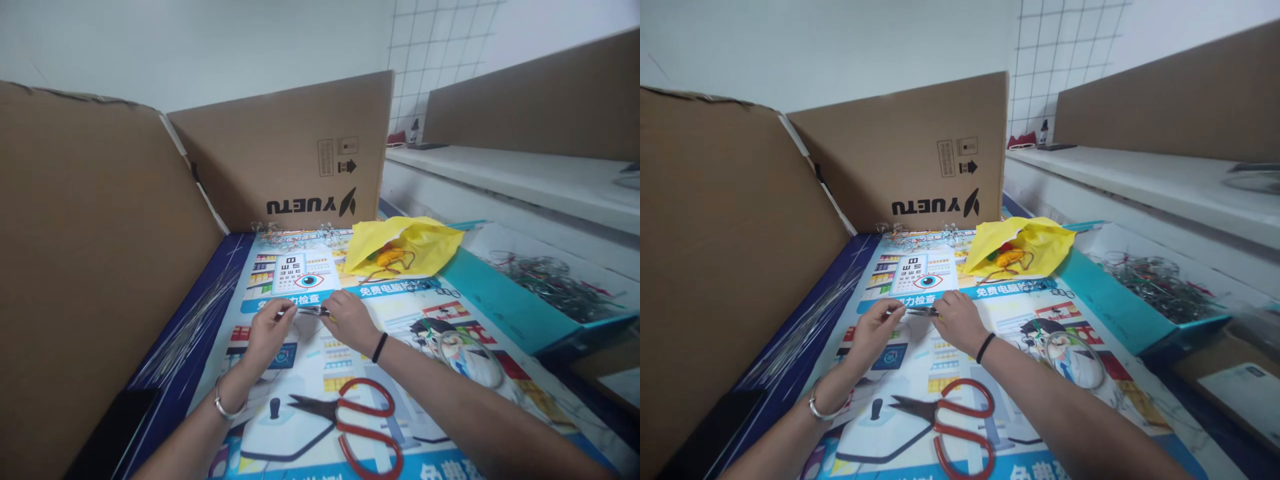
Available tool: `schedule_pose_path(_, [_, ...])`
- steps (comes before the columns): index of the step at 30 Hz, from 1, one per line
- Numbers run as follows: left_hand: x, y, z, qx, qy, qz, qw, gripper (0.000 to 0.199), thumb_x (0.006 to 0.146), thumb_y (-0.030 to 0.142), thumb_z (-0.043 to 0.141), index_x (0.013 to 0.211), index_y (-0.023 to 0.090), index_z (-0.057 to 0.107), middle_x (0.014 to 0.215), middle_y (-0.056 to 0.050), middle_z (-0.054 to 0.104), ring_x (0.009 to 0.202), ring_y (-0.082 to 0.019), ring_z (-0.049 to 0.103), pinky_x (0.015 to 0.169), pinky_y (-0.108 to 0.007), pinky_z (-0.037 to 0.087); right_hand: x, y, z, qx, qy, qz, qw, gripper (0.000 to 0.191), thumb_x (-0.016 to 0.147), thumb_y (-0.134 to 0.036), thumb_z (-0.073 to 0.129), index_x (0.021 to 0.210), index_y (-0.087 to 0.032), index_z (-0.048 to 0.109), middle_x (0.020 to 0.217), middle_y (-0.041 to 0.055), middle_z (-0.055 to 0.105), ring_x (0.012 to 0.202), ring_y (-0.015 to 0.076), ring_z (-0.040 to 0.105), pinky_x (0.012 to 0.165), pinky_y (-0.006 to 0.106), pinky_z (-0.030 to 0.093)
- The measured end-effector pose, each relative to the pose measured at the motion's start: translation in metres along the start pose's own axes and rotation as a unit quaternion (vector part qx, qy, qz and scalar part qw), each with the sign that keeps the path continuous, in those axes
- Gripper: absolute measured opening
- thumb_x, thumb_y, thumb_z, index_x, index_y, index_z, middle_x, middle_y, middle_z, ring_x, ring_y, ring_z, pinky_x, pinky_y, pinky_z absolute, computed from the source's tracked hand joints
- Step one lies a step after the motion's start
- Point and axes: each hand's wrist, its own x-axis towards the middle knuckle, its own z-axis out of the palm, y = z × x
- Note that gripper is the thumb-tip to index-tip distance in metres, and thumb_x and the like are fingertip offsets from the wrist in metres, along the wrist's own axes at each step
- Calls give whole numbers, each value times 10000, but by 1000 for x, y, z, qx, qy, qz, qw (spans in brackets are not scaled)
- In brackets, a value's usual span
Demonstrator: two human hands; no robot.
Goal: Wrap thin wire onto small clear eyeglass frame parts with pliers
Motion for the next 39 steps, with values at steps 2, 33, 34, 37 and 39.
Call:
schedule_pose_path(2, [0, 0, 0, -4, -3, 7, 1000, 156, 797, 314, 513, 769, 184, 594, 778, -15, 595, 749, -141, 545, 634, -226, 428, 0, 0, 0, -5, -3, 0, 1000, 116, 794, -287, 555, 840, -182, 575, 824, 54, 544, 836, 185, 465, 750, 304, 349])
schedule_pose_path(33, [1, -2, 0, -112, -53, -102, 987, 147, 747, 296, 504, 694, 171, 559, 558, 29, 532, 524, -99, 467, 518, -215, 370, 4, 7, 10, -19, -37, 19, 999, 168, 825, -333, 525, 842, -179, 590, 813, 40, 592, 813, 158, 535, 715, 237, 390])
schedule_pose_path(34, [1, -1, 0, -121, -55, -102, 986, 148, 744, 296, 505, 687, 169, 556, 559, 30, 528, 520, -96, 463, 510, -212, 367, 4, 8, 11, -21, -36, 18, 999, 169, 825, -335, 524, 840, -180, 590, 813, 40, 593, 810, 157, 537, 713, 238, 391])
schedule_pose_path(37, [2, -1, 1, -135, -54, -103, 984, 153, 733, 301, 513, 670, 167, 550, 560, 30, 520, 514, -94, 458, 501, -210, 365, 4, 9, 12, -18, -39, 16, 999, 173, 830, -339, 514, 837, -182, 586, 811, 38, 594, 794, 152, 541, 698, 235, 392])
schedule_pose_path(39, [2, -3, 2, -136, -56, -98, 984, 155, 733, 307, 511, 682, 167, 555, 562, 26, 525, 519, -97, 466, 512, -215, 373, 4, 9, 12, -19, -42, 16, 999, 171, 828, -340, 517, 844, -183, 583, 817, 37, 596, 793, 151, 542, 691, 235, 391])
